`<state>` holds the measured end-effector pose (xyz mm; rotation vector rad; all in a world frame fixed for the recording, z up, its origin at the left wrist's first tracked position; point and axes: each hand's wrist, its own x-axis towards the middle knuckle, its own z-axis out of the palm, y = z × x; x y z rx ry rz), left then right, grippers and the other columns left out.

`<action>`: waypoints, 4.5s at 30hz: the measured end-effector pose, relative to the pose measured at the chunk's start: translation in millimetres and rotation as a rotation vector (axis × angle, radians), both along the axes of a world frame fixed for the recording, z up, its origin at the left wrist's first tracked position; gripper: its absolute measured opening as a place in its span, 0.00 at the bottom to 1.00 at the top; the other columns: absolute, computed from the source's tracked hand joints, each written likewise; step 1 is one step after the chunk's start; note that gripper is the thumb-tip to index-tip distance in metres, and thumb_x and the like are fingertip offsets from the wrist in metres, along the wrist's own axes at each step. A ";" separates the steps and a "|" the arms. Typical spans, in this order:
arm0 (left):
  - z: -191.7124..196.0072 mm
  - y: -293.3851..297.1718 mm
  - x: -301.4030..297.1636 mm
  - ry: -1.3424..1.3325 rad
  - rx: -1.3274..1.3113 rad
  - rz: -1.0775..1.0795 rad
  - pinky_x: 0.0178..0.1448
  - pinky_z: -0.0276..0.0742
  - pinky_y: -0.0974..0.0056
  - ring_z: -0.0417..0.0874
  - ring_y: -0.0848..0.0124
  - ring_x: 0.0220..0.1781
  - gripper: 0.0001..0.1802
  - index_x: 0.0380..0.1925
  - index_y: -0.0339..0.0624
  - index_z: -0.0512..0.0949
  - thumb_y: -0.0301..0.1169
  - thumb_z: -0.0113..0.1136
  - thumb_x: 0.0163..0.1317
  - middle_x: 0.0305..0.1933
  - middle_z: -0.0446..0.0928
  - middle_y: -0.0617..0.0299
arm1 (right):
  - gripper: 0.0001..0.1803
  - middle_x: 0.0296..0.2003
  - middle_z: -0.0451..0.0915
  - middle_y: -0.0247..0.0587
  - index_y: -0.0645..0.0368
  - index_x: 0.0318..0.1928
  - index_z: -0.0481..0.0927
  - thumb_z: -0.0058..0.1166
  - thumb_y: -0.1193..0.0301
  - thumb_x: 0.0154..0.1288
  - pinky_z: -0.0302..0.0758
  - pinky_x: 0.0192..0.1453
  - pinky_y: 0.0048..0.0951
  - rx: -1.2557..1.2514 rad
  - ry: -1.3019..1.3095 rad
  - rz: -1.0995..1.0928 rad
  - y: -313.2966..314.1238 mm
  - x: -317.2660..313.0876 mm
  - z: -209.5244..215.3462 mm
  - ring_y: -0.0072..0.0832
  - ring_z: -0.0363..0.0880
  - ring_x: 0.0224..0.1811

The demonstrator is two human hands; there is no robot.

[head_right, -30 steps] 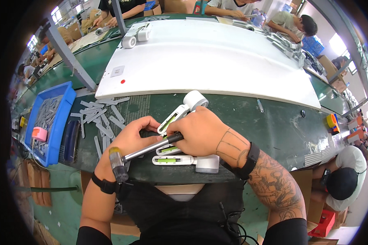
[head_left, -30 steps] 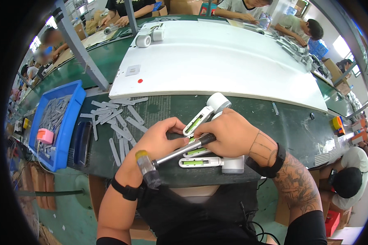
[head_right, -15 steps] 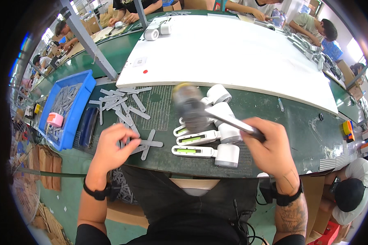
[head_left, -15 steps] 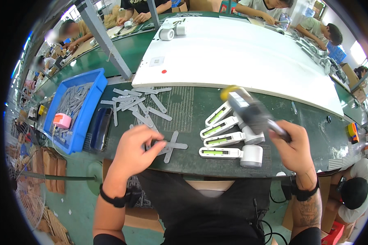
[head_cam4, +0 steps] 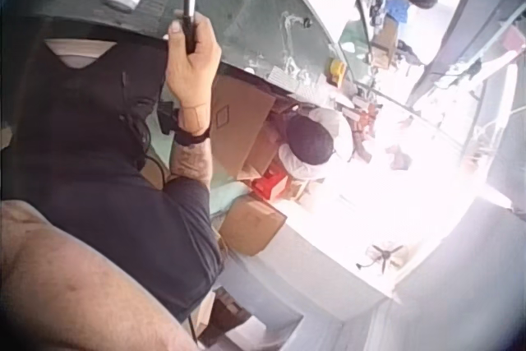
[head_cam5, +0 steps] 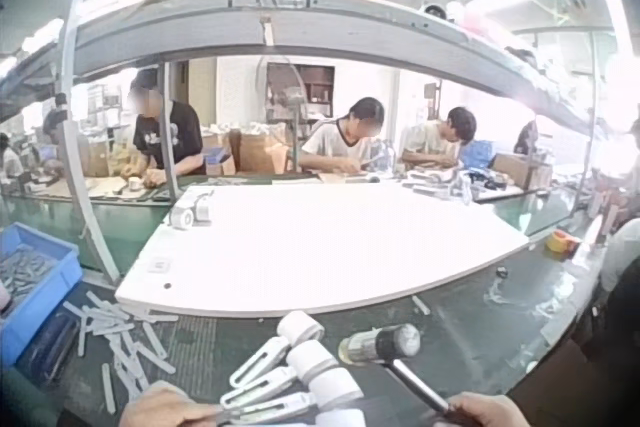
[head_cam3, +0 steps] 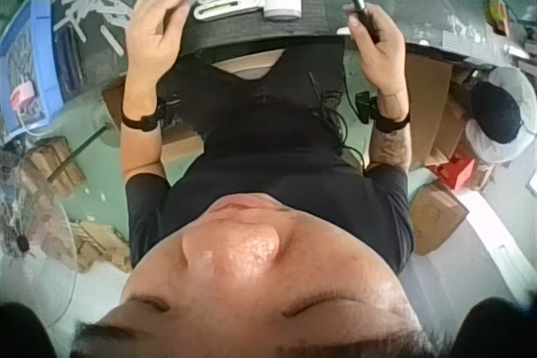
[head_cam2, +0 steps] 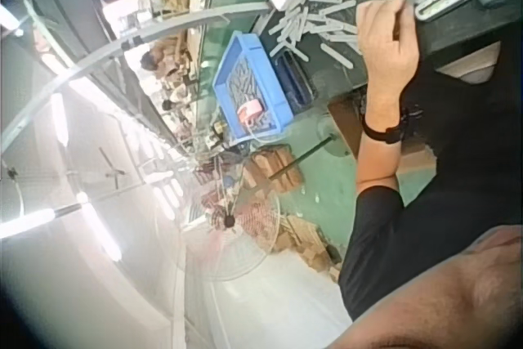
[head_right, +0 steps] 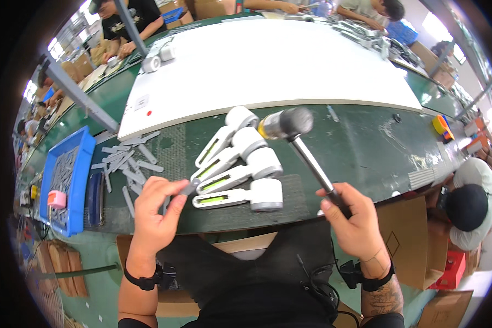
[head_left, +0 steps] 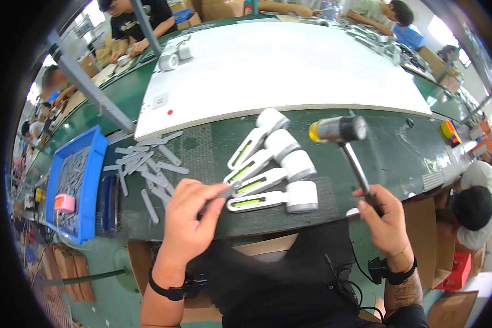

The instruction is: The person is assembling white plastic components, possibly medical or laboratory equipment, using a small rubber mallet to secure parts.

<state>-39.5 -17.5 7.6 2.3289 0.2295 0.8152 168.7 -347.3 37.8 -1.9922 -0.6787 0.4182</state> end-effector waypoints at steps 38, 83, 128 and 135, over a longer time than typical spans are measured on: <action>-22.9 -25.3 38.5 0.069 0.070 -0.171 0.50 0.70 0.56 0.83 0.62 0.46 0.10 0.47 0.48 0.94 0.28 0.78 0.67 0.40 0.84 0.67 | 0.33 0.32 0.78 0.44 0.54 0.81 0.80 0.62 0.79 0.77 0.78 0.38 0.42 -0.202 -0.302 0.138 -4.8 -59.6 8.9 0.43 0.79 0.30; -10.4 -29.9 40.6 0.259 -0.016 -0.056 0.66 0.70 0.52 0.79 0.60 0.55 0.12 0.43 0.48 0.95 0.38 0.84 0.61 0.46 0.78 0.66 | 0.33 0.30 0.76 0.44 0.58 0.80 0.80 0.63 0.81 0.76 0.77 0.34 0.41 -0.148 -0.508 0.136 -1.5 -61.2 22.0 0.41 0.76 0.27; -39.4 -7.4 16.0 0.194 -0.021 0.010 0.79 0.58 0.39 0.67 0.50 0.81 0.21 0.36 0.51 0.94 0.47 0.93 0.48 0.75 0.76 0.61 | 0.34 0.30 0.78 0.43 0.57 0.76 0.84 0.67 0.85 0.70 0.77 0.35 0.39 -0.069 -0.523 0.365 31.5 -60.7 36.3 0.41 0.76 0.27; -40.3 -1.6 8.6 0.187 -0.085 -0.029 0.82 0.55 0.38 0.63 0.47 0.83 0.21 0.39 0.50 0.97 0.49 0.91 0.50 0.83 0.73 0.62 | 0.35 0.29 0.77 0.43 0.56 0.77 0.84 0.68 0.84 0.69 0.77 0.33 0.40 -0.046 -0.546 0.411 36.8 -58.9 38.5 0.42 0.78 0.27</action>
